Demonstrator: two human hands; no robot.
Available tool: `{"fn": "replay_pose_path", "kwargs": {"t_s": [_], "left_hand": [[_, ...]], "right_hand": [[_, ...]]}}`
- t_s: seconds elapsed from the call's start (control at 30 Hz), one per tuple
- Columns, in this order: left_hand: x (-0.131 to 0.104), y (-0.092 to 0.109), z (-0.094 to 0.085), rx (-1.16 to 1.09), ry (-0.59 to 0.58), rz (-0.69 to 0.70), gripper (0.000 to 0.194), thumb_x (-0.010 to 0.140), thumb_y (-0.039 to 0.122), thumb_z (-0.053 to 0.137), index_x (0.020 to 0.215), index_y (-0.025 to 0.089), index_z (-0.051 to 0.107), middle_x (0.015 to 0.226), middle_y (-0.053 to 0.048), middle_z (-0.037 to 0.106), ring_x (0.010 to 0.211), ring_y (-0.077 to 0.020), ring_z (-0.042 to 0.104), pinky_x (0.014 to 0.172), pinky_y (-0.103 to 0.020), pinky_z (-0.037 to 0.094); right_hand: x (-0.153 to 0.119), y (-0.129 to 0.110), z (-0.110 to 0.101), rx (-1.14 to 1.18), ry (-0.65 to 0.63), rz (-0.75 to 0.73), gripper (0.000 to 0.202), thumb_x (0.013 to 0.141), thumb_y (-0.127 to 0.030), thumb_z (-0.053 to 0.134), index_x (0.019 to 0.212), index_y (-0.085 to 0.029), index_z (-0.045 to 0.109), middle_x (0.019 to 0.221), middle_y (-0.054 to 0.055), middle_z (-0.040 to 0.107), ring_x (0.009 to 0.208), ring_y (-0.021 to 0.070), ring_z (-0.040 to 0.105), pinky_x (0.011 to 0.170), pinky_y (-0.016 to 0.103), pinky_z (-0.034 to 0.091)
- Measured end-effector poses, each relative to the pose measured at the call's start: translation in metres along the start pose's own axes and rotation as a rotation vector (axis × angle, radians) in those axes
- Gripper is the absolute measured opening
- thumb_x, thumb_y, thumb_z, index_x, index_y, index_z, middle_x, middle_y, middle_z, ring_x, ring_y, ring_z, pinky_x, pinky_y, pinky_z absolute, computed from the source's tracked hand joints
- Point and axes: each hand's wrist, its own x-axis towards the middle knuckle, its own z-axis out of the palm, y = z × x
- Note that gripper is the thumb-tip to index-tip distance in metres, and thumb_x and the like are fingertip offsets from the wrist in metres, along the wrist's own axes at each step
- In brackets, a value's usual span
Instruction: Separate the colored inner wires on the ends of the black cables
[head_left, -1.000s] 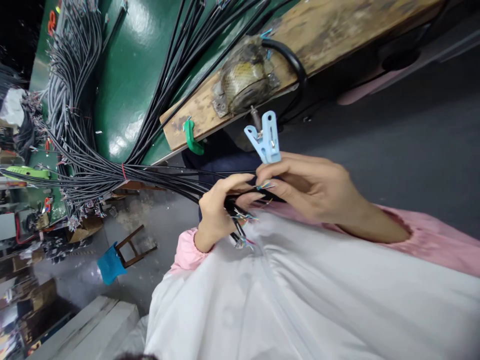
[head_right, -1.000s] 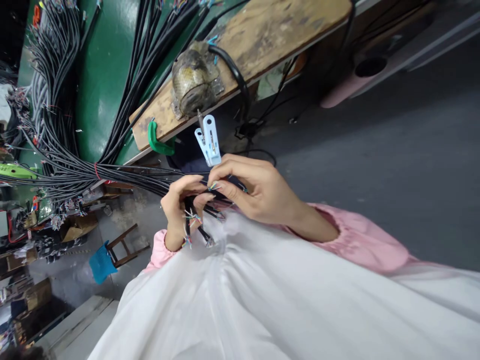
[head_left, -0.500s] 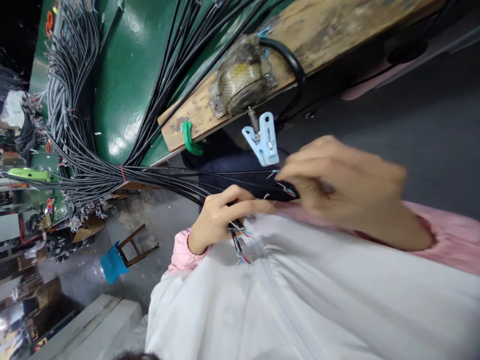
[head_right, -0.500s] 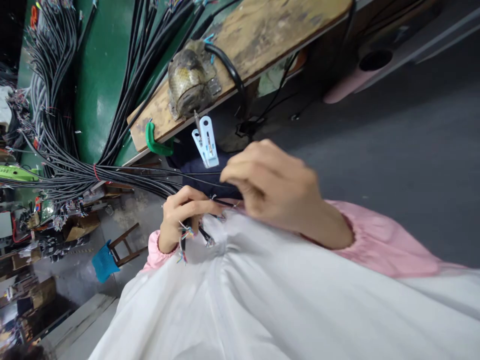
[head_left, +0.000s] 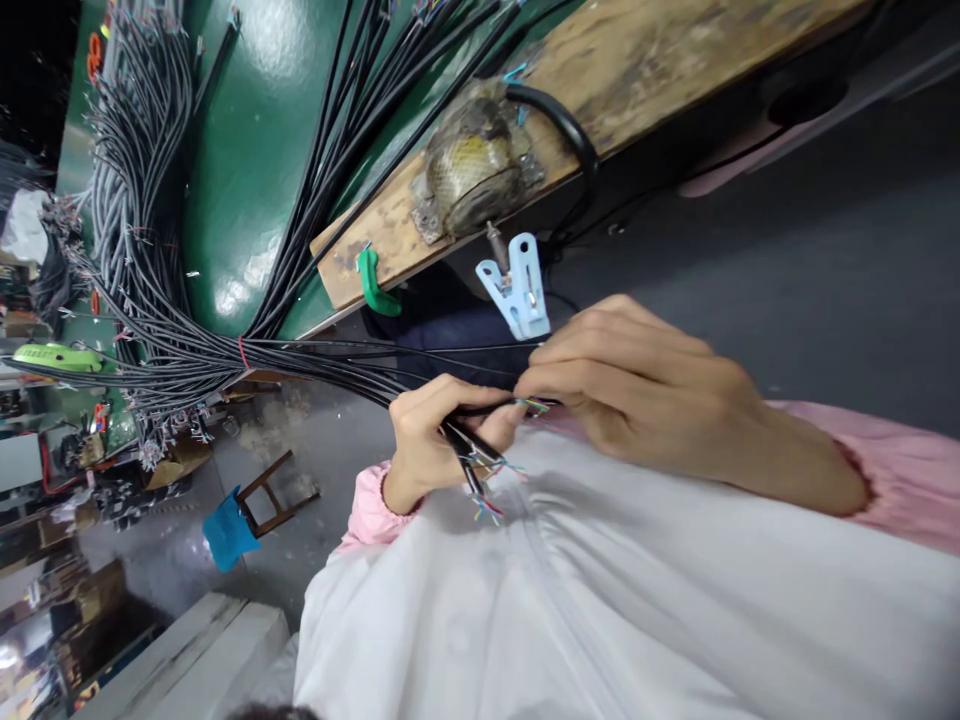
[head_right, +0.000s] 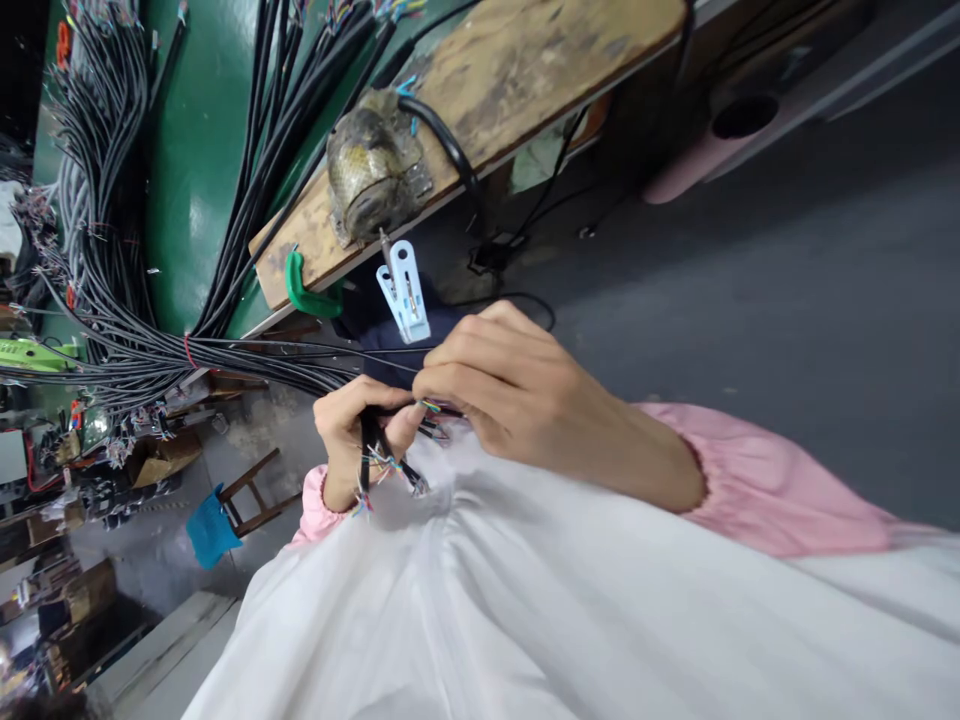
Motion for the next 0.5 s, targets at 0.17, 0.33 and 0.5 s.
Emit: {"fn": "replay_pose_path", "kwargs": {"t_s": [0.17, 0.33, 0.5], "left_hand": [[0.013, 0.009, -0.001, -0.104, -0.038, -0.106, 0.033, 0.085, 0.041, 0.081, 0.067, 0.017, 0.07, 0.055, 0.003, 0.066, 0.042, -0.0039, 0.051, 0.04, -0.017, 0.036], [0.024, 0.014, 0.001, -0.04, 0.053, -0.123, 0.038, 0.087, 0.045, 0.079, 0.063, 0.017, 0.07, 0.049, 0.003, 0.062, 0.038, -0.004, 0.047, 0.038, -0.017, 0.034], [0.033, 0.017, 0.007, -0.001, 0.131, -0.23, 0.047, 0.082, 0.058, 0.078, 0.06, 0.018, 0.07, 0.048, 0.003, 0.059, 0.039, -0.0055, 0.045, 0.04, -0.02, 0.036]], "right_hand": [[0.002, 0.024, -0.007, 0.18, -0.001, 0.207, 0.023, 0.106, -0.028, 0.049, 0.088, -0.028, 0.063, 0.081, 0.002, 0.07, 0.069, 0.0152, 0.065, 0.061, 0.033, 0.049], [0.027, 0.036, 0.001, 0.735, -0.018, 0.735, 0.059, 0.09, -0.078, 0.055, 0.084, -0.022, 0.073, 0.078, 0.005, 0.072, 0.07, 0.015, 0.065, 0.064, 0.029, 0.053], [0.053, 0.035, 0.016, 1.21, -0.033, 0.982, 0.065, 0.063, -0.081, 0.08, 0.079, -0.018, 0.074, 0.078, 0.004, 0.072, 0.07, 0.0144, 0.065, 0.063, 0.025, 0.054]]}}
